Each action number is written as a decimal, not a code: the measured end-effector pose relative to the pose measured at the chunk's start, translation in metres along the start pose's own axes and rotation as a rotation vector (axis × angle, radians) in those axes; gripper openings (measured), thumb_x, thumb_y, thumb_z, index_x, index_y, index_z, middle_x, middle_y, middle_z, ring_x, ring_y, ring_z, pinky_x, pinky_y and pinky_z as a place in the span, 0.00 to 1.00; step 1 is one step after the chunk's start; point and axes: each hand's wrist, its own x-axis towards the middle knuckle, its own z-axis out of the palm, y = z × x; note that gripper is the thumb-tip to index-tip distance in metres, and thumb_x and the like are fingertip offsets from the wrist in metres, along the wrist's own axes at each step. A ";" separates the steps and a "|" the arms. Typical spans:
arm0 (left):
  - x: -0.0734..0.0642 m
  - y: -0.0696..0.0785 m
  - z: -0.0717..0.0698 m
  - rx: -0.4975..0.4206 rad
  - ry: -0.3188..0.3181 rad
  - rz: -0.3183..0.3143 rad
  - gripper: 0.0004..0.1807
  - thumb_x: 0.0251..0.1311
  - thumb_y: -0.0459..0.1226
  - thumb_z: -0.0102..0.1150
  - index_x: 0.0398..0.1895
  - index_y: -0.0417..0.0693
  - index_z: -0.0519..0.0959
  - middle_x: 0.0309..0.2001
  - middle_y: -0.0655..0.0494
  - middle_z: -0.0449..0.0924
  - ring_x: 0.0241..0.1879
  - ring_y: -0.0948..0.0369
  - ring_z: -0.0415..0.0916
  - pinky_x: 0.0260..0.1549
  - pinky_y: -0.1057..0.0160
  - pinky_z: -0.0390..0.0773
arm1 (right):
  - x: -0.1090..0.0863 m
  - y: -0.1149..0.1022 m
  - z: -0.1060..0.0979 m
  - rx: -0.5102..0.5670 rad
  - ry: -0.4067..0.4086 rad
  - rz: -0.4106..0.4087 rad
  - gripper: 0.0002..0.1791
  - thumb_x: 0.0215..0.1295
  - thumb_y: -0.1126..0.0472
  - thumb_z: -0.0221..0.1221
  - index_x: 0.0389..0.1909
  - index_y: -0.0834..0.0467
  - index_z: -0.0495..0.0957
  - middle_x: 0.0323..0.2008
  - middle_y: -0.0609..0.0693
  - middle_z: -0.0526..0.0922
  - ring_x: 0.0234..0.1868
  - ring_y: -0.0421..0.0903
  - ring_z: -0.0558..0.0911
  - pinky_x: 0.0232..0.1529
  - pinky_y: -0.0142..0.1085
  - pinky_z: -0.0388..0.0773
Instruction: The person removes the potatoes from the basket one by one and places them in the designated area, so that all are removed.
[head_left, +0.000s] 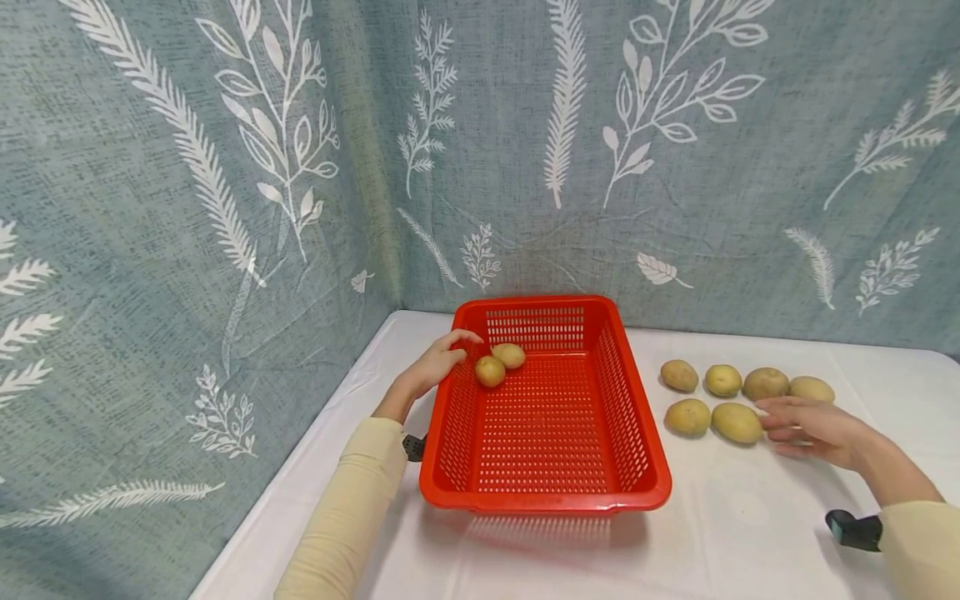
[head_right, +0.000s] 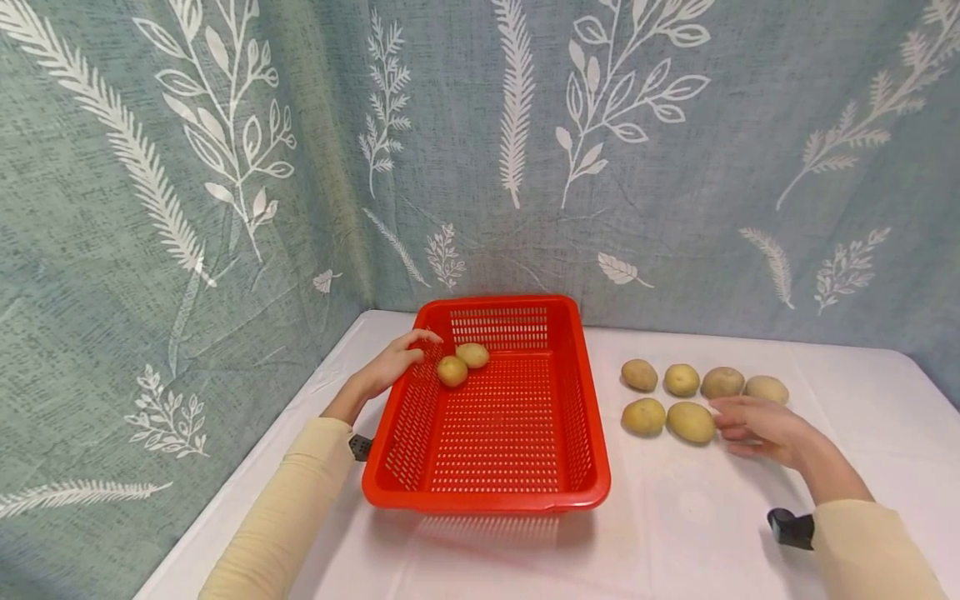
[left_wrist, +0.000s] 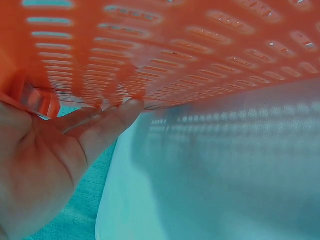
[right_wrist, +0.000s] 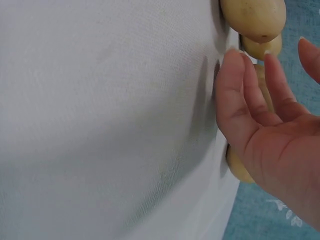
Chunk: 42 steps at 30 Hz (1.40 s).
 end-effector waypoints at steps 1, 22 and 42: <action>0.000 0.000 0.000 0.000 0.002 -0.003 0.23 0.61 0.26 0.35 0.59 0.33 0.66 0.53 0.36 0.66 0.40 0.53 0.67 0.36 0.63 0.70 | 0.000 0.000 0.000 -0.002 0.001 0.003 0.40 0.72 0.53 0.48 0.65 0.80 0.42 0.45 0.51 0.76 0.42 0.40 0.76 0.46 0.39 0.76; 0.000 0.000 -0.001 0.011 0.006 0.012 0.23 0.60 0.26 0.35 0.58 0.33 0.67 0.53 0.36 0.67 0.43 0.52 0.67 0.38 0.63 0.69 | -0.009 -0.016 -0.019 -0.051 0.006 -0.021 0.29 0.73 0.52 0.46 0.58 0.73 0.57 0.44 0.51 0.77 0.42 0.41 0.77 0.45 0.40 0.77; -0.001 -0.001 0.000 0.009 0.012 0.015 0.21 0.61 0.26 0.34 0.58 0.33 0.68 0.49 0.37 0.69 0.38 0.55 0.68 0.37 0.63 0.70 | 0.003 -0.082 -0.005 -0.086 -0.074 -0.123 0.41 0.74 0.43 0.37 0.70 0.73 0.39 0.64 0.70 0.60 0.57 0.52 0.72 0.54 0.46 0.71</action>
